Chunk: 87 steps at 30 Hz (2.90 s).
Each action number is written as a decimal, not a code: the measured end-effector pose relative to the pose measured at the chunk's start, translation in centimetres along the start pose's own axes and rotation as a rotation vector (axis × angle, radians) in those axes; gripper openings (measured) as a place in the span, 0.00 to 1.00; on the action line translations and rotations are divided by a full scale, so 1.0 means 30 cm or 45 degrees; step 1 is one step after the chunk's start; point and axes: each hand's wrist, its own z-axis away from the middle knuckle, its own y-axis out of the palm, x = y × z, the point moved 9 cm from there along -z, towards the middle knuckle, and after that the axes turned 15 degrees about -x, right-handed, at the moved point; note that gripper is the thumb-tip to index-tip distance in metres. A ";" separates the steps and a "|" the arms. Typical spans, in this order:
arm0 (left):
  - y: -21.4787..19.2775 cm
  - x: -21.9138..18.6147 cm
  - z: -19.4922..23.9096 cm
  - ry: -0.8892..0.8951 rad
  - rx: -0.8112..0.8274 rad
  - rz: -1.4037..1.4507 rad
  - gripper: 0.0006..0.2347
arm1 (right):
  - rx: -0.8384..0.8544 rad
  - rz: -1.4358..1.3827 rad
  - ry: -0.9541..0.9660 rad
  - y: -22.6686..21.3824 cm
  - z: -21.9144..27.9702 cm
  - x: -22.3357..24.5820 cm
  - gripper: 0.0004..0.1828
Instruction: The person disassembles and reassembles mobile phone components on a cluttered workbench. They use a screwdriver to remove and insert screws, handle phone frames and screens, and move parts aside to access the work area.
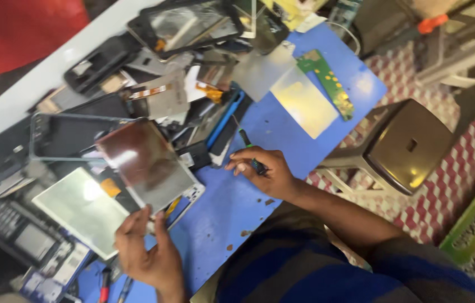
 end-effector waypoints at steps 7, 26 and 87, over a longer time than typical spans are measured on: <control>0.016 -0.108 0.091 0.181 0.101 0.029 0.09 | 0.052 -0.418 0.490 0.113 0.022 -0.056 0.17; 0.097 -0.005 0.147 0.098 0.397 0.109 0.22 | -0.654 0.384 -0.133 -0.405 -0.147 0.099 0.16; 0.104 0.157 0.291 -1.574 0.463 1.720 0.25 | -0.237 -0.063 0.435 0.085 0.172 0.053 0.17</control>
